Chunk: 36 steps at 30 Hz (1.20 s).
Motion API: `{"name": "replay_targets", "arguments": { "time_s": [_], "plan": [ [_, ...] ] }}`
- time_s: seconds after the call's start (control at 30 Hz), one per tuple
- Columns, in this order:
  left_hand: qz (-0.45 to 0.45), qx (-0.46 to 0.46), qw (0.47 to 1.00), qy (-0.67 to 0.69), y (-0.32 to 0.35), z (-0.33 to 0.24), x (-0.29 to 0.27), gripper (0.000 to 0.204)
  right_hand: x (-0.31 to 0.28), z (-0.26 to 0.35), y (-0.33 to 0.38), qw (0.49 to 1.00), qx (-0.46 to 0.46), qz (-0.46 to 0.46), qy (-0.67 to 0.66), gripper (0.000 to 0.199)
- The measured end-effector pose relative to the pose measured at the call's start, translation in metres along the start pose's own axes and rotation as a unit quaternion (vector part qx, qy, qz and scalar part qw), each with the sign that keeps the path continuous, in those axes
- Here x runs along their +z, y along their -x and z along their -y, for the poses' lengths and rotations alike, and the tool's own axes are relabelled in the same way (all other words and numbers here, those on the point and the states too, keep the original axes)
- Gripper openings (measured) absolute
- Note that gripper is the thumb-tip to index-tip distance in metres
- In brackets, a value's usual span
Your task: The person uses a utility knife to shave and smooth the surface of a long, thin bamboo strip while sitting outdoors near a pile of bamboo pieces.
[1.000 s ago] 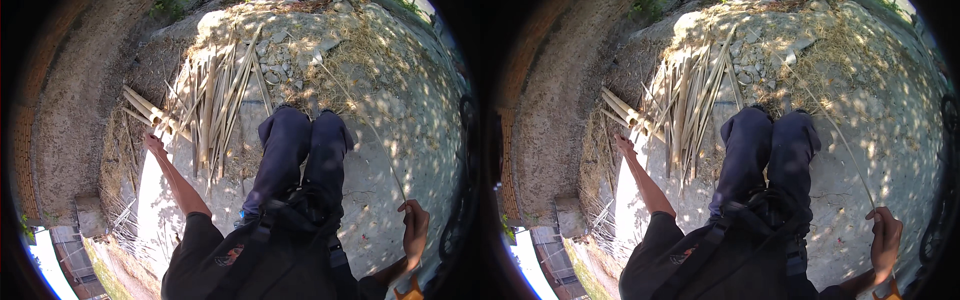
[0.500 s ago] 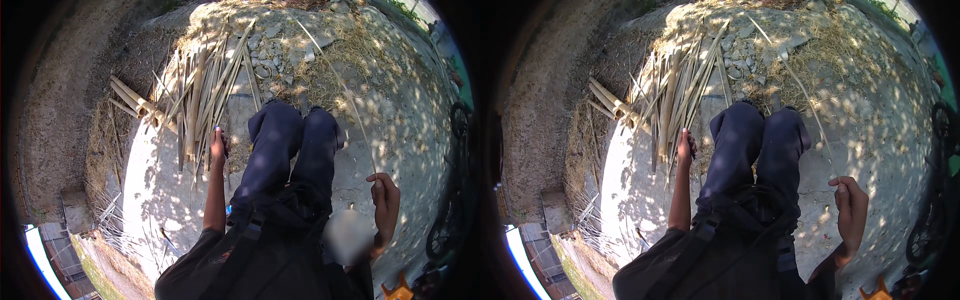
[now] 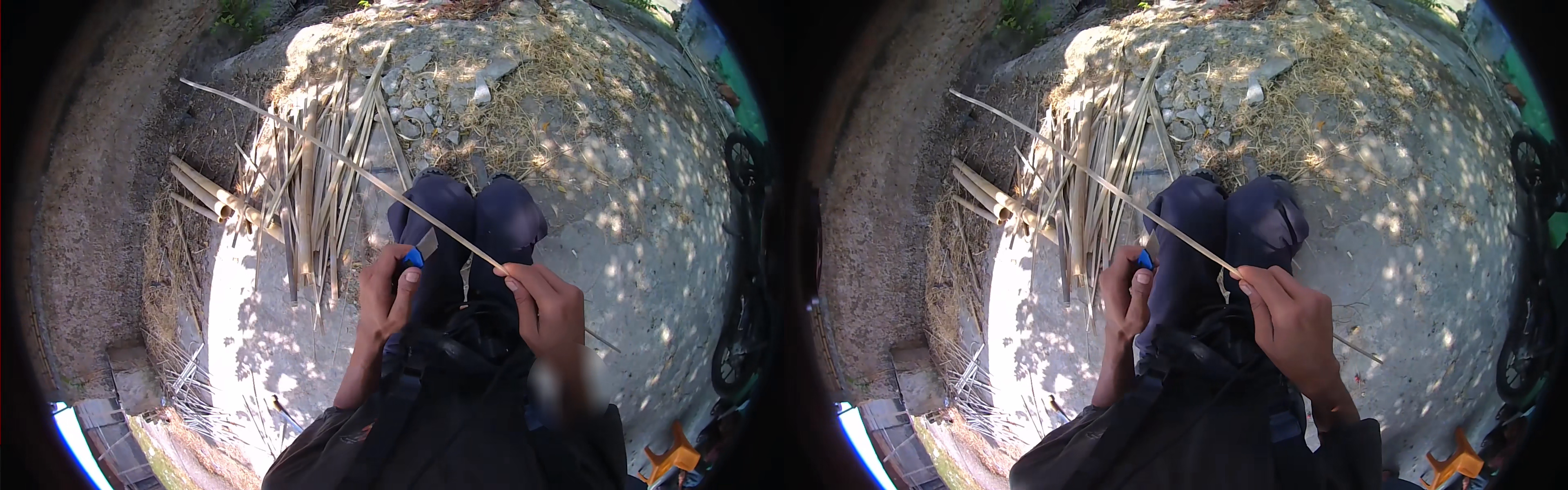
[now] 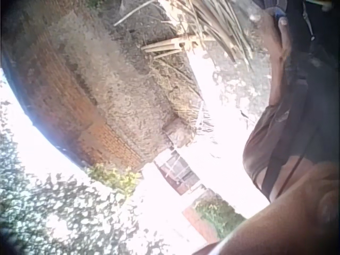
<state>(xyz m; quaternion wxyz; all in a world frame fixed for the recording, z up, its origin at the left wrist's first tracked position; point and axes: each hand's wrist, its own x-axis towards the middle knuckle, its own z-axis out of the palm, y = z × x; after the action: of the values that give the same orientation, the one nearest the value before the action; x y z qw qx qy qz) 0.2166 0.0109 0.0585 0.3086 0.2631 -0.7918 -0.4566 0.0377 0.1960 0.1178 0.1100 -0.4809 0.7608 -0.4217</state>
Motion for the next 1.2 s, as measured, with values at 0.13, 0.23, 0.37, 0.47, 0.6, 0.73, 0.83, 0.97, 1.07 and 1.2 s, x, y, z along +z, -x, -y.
{"name": "replay_targets", "arguments": {
  "time_s": [0.13,0.23,0.37,0.47,0.6,0.73,0.83,0.97,1.07,1.2],
  "plan": [
    [0.038,0.057,0.997,-0.032,0.003,-0.009,0.009,0.021,0.004,0.002,0.003,1.000,-0.018,-0.005,0.009,0.015],
    [0.059,0.044,0.996,-0.047,0.005,-0.015,0.013,0.024,0.003,0.007,0.004,1.000,-0.011,-0.006,-0.007,0.016],
    [0.059,0.063,0.993,-0.079,0.006,-0.012,0.019,0.032,0.004,0.008,0.006,1.000,-0.022,-0.008,-0.016,0.017],
    [0.053,0.070,0.993,-0.078,0.007,-0.016,0.020,0.033,0.003,0.010,0.007,0.999,-0.030,-0.011,-0.018,0.018],
    [0.052,0.104,0.989,-0.091,0.006,-0.012,0.025,0.033,-0.002,0.014,0.009,0.999,-0.040,-0.021,0.015,0.019],
    [0.063,0.129,0.985,-0.094,0.006,-0.011,0.026,0.033,-0.003,0.019,0.009,0.998,-0.052,-0.024,0.023,0.022],
    [0.058,0.146,0.984,-0.089,0.007,-0.010,0.028,0.032,-0.001,0.019,0.010,0.998,-0.057,-0.027,0.011,0.021],
    [0.044,0.172,0.980,-0.090,0.006,-0.008,0.030,0.032,0.000,0.020,0.011,0.999,-0.041,-0.015,0.002,0.018],
    [0.051,0.181,0.979,-0.081,0.006,-0.010,0.030,0.032,0.003,0.019,0.011,0.999,-0.039,-0.020,-0.032,0.016],
    [0.055,0.161,0.982,-0.083,0.010,-0.012,0.030,0.032,0.004,0.020,0.010,0.998,-0.040,-0.022,-0.038,0.015]
  ]
}}
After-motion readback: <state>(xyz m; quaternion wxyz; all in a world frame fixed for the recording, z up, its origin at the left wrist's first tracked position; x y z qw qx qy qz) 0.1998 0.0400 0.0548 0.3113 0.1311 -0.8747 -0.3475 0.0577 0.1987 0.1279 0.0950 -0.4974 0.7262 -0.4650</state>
